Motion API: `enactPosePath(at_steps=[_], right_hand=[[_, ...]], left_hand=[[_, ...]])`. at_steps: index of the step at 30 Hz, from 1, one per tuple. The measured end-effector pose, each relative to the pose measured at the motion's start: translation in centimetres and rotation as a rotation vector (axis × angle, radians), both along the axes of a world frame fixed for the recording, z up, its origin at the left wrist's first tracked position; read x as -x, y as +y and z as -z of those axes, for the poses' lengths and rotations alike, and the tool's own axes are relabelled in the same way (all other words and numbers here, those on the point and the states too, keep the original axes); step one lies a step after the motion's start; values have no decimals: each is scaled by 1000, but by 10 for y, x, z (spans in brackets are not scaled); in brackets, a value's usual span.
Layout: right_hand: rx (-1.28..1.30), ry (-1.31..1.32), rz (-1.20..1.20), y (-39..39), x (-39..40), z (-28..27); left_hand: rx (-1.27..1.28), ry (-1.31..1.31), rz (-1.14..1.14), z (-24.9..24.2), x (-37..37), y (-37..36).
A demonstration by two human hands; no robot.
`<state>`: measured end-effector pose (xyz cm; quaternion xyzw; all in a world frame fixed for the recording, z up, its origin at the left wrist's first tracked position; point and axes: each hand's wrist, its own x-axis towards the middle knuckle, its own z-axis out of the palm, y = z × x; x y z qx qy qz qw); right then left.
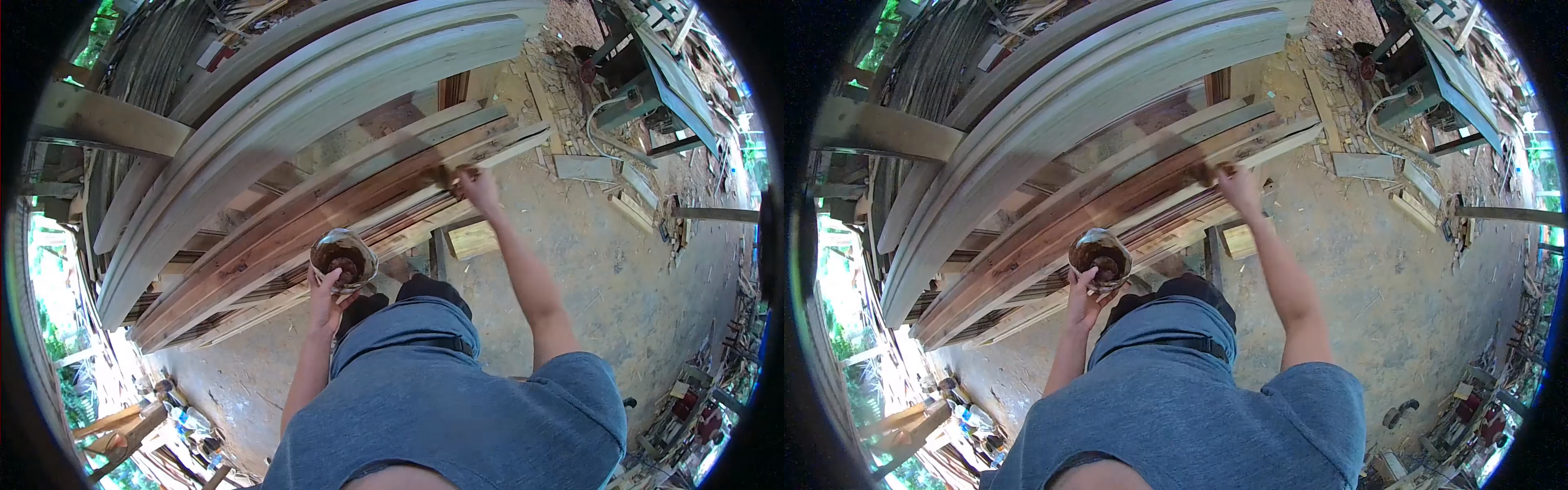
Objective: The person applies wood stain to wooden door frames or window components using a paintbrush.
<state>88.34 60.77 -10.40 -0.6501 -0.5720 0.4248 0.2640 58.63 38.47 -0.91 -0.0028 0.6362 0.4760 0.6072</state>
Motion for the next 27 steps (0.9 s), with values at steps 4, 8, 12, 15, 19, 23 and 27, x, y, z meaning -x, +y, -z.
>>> enactPosePath(at_steps=[4, 8, 12, 15, 19, 23, 27], right_hand=[[-41, -75, 159, 65, -101, 46], [-191, -508, 300, 110, -174, 35], [-374, -760, 319, 113, -191, 22], [-475, -839, 141, 103, -170, 49], [-290, -554, -216, 46, -72, -12], [-113, 233, -377, -21, 19, -72], [155, 412, -598, -63, 71, -120]], left_hand=[[1, 17, 11, -8, -6, 5], [-5, 45, 45, -19, -14, 9], [-9, 55, -1, -24, -17, 9], [-14, 56, -15, -24, -18, 7], [-9, 92, -19, -13, -17, 6], [42, 230, 60, 8, -17, 12], [54, 264, 114, 23, -19, 19]])
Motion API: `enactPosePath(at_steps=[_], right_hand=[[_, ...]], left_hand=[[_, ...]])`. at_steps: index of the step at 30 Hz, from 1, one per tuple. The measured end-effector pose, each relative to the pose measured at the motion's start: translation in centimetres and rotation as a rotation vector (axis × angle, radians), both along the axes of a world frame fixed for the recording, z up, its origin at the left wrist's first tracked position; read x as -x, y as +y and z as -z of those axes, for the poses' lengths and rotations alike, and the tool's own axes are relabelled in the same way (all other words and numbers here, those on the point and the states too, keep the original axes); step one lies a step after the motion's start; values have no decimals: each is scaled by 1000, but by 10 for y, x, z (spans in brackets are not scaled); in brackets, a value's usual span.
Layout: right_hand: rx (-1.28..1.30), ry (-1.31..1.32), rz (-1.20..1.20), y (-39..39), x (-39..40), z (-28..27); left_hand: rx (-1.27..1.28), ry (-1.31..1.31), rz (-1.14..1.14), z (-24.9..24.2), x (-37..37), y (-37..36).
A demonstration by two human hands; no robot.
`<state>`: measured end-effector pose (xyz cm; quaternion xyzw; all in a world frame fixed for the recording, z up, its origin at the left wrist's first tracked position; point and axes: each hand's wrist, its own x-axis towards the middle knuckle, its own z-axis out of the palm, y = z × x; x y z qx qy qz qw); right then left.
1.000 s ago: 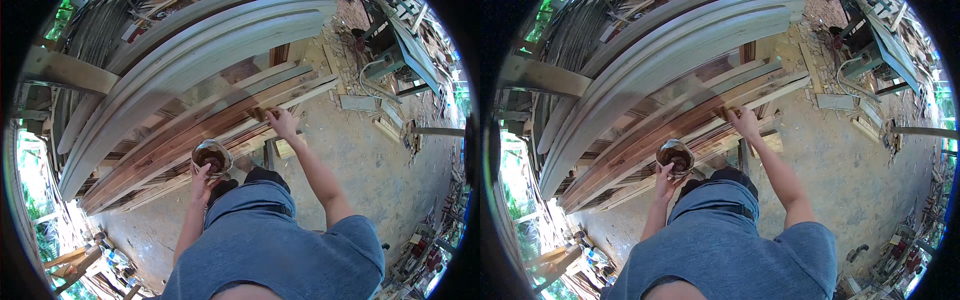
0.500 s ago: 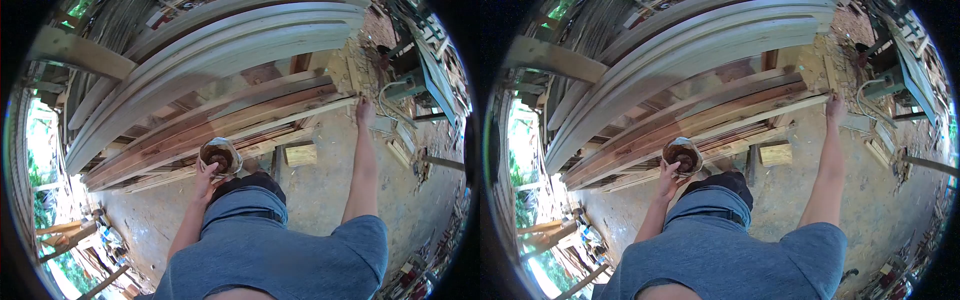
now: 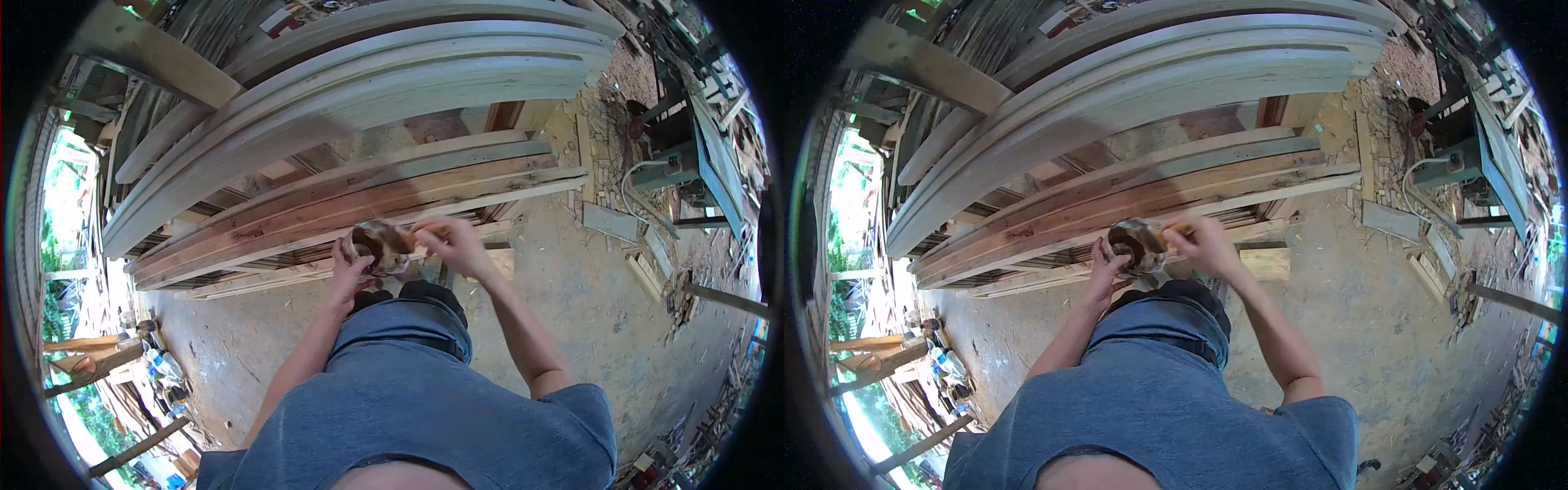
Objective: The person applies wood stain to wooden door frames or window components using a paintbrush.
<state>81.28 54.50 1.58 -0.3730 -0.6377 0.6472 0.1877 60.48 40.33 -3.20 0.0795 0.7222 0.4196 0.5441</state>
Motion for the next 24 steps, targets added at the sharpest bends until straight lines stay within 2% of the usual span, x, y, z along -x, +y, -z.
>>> enactPosePath(at_steps=[2, 3, 5, 6, 8, 9, 10, 12, 13, 15, 16, 18, 19, 21, 22, 23, 24], right_hand=[[-249, -74, -89, -14, 18, 12], [-254, -65, -103, -18, 22, 16], [-682, -220, -206, -25, 29, 22], [-684, -213, -218, -22, 30, 19], [-460, -72, -126, -14, 29, 13], [-197, -14, -62, -7, 29, 14], [-195, -15, -70, 0, 34, 14], [-40, 83, 263, 13, 45, 19], [-40, 76, 270, 18, 54, 26], [-265, -20, 265, 28, 75, 55], [-266, -19, 268, 33, 80, 81], [-432, -224, 212, 41, 83, 127], [-395, -132, 201, 49, 69, 115], [-575, -464, 233, 76, 25, 162], [-324, -243, 325, 92, 1, 160], [-438, -256, 369, 107, -28, 157], [-321, -394, 369, 125, -59, 159]], left_hand=[[-23, 12, 3, -3, -3, 3], [-44, -17, 30, -8, -5, 7], [-79, -59, 48, -20, -9, 12], [-80, -56, 34, -8, -6, 8], [-200, 94, 68, 24, 3, -2], [-198, 94, 56, 17, 4, -5], [-144, 32, -27, 3, 5, -7], [-89, -37, -102, -8, 9, -11], [-52, -55, -157, -10, 13, -16], [-2, -71, -228, -8, 20, -30], [-3, -69, -225, -9, 21, -33], [19, -88, -258, -14, 26, -42], [13, -87, -269, -7, 31, -49], [2, -100, -307, -7, 35, -54], [-9, -111, -334, -7, 34, -57], [-5, -123, -343, -11, 34, -56], [-4, -131, -356, -14, 32, -55]])
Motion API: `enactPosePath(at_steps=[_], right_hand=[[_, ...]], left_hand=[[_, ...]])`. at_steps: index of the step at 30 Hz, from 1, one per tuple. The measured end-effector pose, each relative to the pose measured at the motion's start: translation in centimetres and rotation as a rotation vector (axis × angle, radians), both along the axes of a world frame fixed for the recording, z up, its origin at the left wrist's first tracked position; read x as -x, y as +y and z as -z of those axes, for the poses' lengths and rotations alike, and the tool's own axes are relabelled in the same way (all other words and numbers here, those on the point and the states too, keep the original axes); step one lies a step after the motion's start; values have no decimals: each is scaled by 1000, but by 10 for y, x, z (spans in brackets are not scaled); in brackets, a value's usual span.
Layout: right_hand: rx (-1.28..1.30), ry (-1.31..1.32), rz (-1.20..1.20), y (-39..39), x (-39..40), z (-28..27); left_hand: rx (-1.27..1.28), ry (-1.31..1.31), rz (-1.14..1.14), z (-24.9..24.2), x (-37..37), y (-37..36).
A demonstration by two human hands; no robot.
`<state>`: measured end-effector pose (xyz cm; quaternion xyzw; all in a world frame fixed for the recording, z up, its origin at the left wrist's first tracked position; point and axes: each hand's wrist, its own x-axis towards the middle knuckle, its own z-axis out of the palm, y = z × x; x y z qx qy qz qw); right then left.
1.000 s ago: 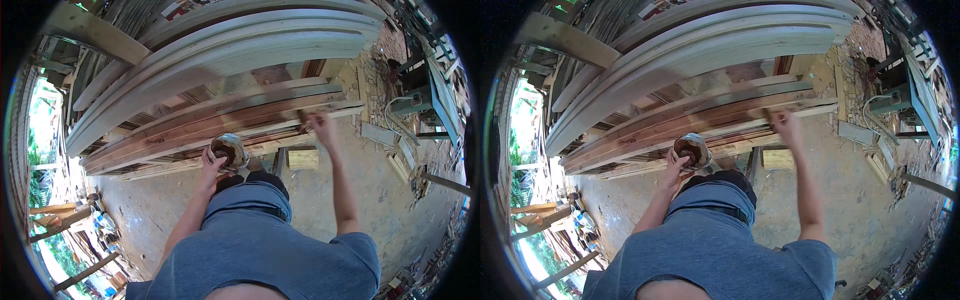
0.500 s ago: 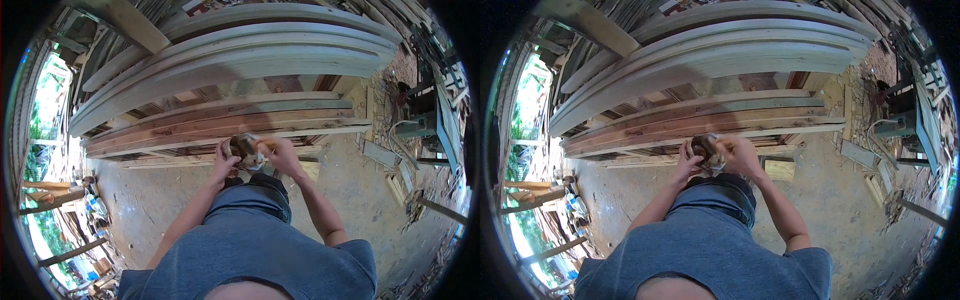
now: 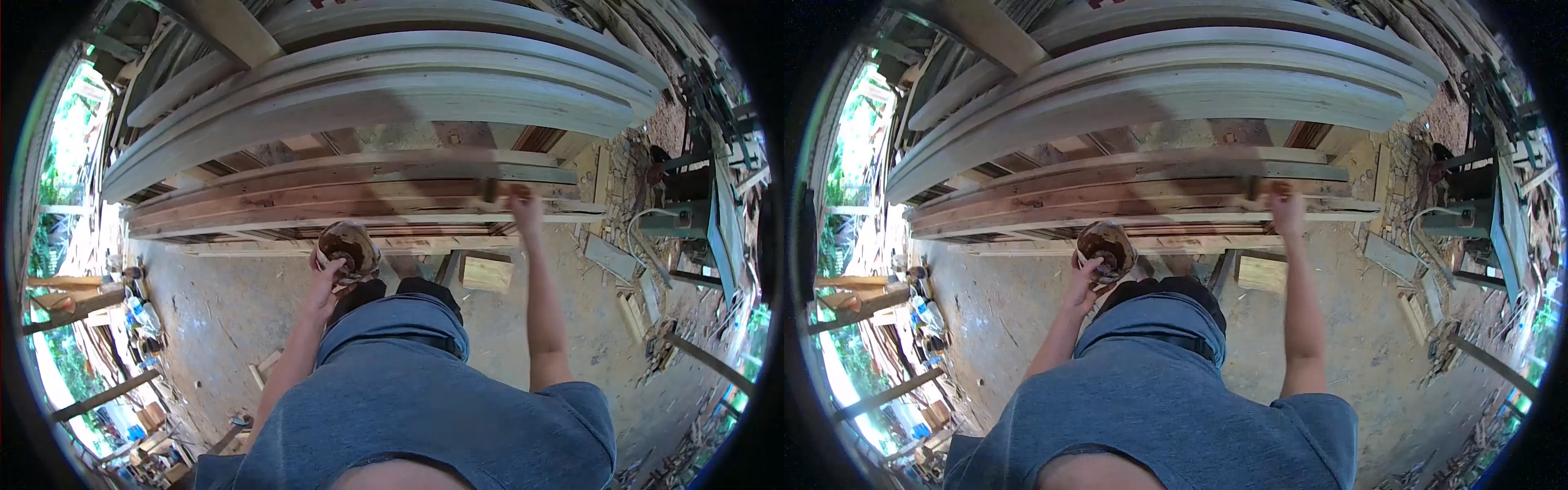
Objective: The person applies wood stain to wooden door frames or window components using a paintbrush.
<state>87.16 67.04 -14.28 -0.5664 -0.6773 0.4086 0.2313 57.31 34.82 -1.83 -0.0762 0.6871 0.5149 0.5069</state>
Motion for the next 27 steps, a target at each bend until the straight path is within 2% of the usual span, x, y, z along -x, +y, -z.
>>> enactPosePath(at_steps=[1, 2, 4, 6, 7, 9, 12, 14, 16, 17, 18, 20, 21, 24, 25, 27], right_hand=[[17, 304, 54, 12, -26, -4], [38, 150, 9, 38, -67, 21], [-99, 91, 104, 57, -101, -6], [-162, -309, 243, 74, -126, -23], [-159, -308, 245, 75, -123, -45], [-506, -818, 193, 74, -105, -85], [-461, -850, 175, 81, -89, -76], [-447, -883, 63, 79, -71, -48], [-366, -896, -15, 62, -23, -46], [-422, -752, -83, 49, 0, -45], [-421, -753, -83, 35, 26, -50], [-375, -331, -165, 7, 83, -61], [-296, -178, -210, -9, 109, -83], [16, 325, -272, -23, 176, -55], [12, 325, -270, -27, 192, -53], [241, 397, -124, -29, 214, -49]], left_hand=[[9, -4, -30, -2, -1, 2], [17, -5, -58, -2, -2, 3], [-8, -40, -55, 0, 0, 1], [-13, -36, -50, -3, -1, 4], [-11, -36, -49, -3, 0, 5], [-20, -26, -32, -4, 0, 5], [-65, -45, -40, -8, 1, 5], [-59, -47, -45, -13, 0, 4], [-55, -42, -53, -14, 1, 3], [-56, -41, -59, -13, 2, 1], [-58, -43, -62, -12, 1, 0], [-40, -41, -57, -12, 0, 0], [-23, -37, -53, -12, 0, 0], [-19, -39, -61, -6, -1, -3], [-23, -38, -58, -8, -2, -2], [-17, -25, -54, -13, -5, 0]])
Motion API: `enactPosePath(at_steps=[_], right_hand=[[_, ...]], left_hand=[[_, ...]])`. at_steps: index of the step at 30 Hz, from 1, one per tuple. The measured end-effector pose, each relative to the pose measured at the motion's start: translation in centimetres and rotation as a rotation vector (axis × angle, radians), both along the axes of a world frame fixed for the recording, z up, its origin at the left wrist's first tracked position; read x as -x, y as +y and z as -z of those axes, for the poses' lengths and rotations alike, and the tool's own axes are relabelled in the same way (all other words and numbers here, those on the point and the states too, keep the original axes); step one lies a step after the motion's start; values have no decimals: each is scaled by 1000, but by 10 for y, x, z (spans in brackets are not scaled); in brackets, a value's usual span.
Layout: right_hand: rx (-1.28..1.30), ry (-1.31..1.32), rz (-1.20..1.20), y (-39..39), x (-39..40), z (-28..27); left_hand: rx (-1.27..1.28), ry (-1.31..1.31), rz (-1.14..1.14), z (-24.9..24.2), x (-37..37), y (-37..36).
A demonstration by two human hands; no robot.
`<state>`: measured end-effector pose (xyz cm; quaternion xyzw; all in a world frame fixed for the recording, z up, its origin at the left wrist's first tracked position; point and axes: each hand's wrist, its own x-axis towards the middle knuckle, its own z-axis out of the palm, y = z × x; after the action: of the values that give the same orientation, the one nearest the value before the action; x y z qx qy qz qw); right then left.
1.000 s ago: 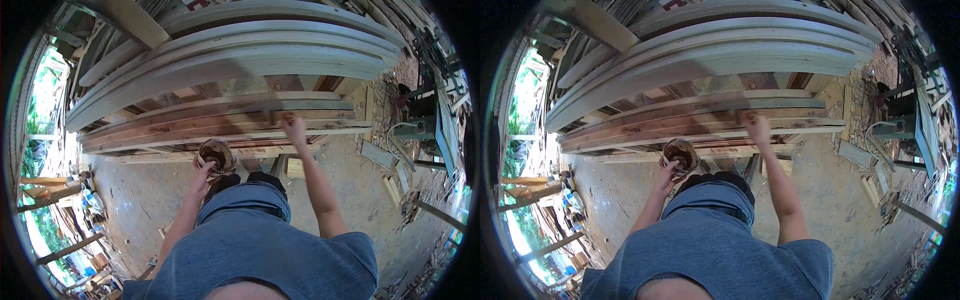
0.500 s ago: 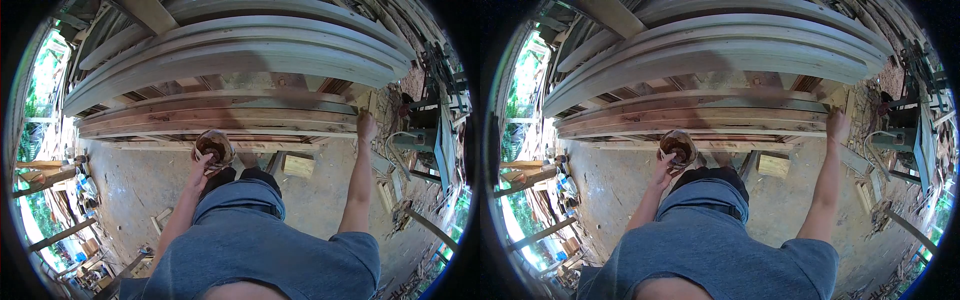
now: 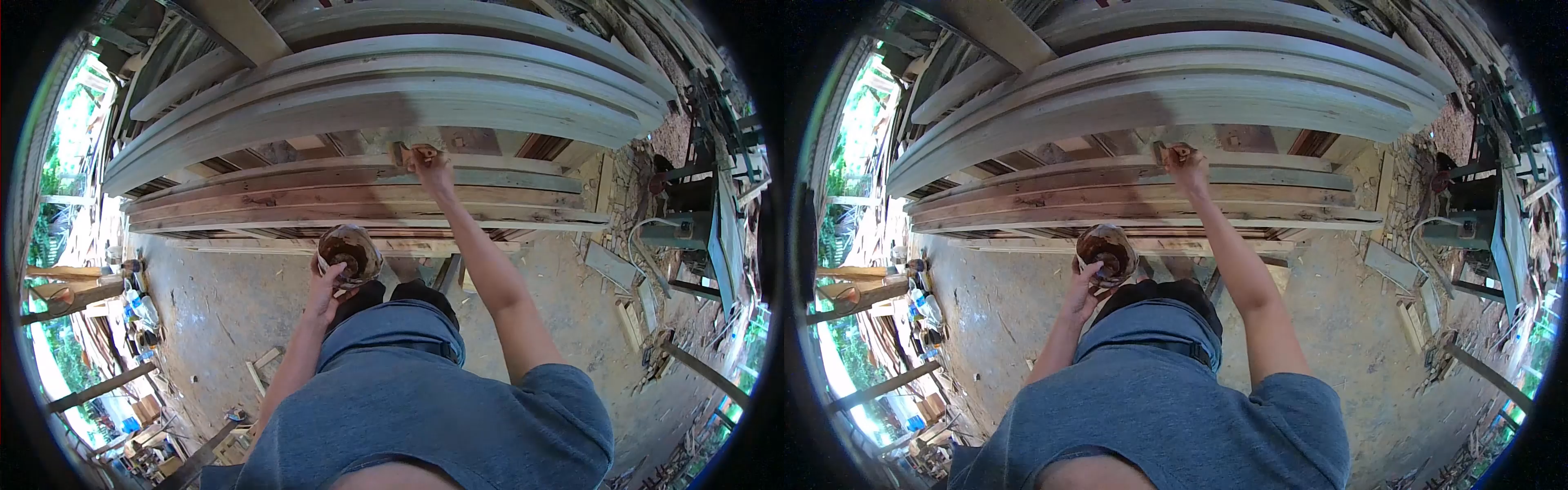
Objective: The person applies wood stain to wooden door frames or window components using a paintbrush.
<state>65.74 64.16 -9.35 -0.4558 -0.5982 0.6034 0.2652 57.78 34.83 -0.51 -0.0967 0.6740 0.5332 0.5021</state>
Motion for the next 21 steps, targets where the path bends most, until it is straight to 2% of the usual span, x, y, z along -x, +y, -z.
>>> enactPosePath(at_steps=[1, 2, 3, 5, 6, 7, 8, 9, 11, 13, 16, 18, 20, 21], right_hand=[[-6, 2, -7, 12, 3, 34], [154, 360, -35, 31, 2, 91], [321, 715, -66, 46, -5, 122], [637, 1045, 151, 69, -38, 116], [631, 1060, 224, 79, -63, 105], [208, 524, 155, 116, -92, 139], [-160, -229, 87, 103, -112, 52], [141, 494, 175, 162, -158, 150], [-761, -730, 226, 138, -189, 44], [-874, -966, 268, 143, -215, 23], [-974, -1054, 265, 132, -212, 20], [-998, -1089, 131, 129, -203, 65], [-1161, -838, 54, 101, -155, 68], [-1114, -1014, -78, 85, -122, 66]], left_hand=[[-6, 2, -7, 1, -1, -1], [-18, 4, -20, 2, -1, -3], [-27, 7, -37, 2, 0, -6], [-28, 11, -74, 0, 3, -11], [-25, 6, -97, 1, 2, -14], [-26, -3, -117, 2, 1, -17], [-39, -24, -120, 3, 3, -21], [-54, -43, -119, 5, 4, -24], [-55, -53, -147, 8, 3, -27], [-54, -63, -155, 11, 3, -28], [-35, -57, -103, 13, 6, -25], [-23, -70, -71, 15, 9, -20], [-11, -61, -28, 15, 13, -14], [0, -48, -5, 15, 15, -10]])
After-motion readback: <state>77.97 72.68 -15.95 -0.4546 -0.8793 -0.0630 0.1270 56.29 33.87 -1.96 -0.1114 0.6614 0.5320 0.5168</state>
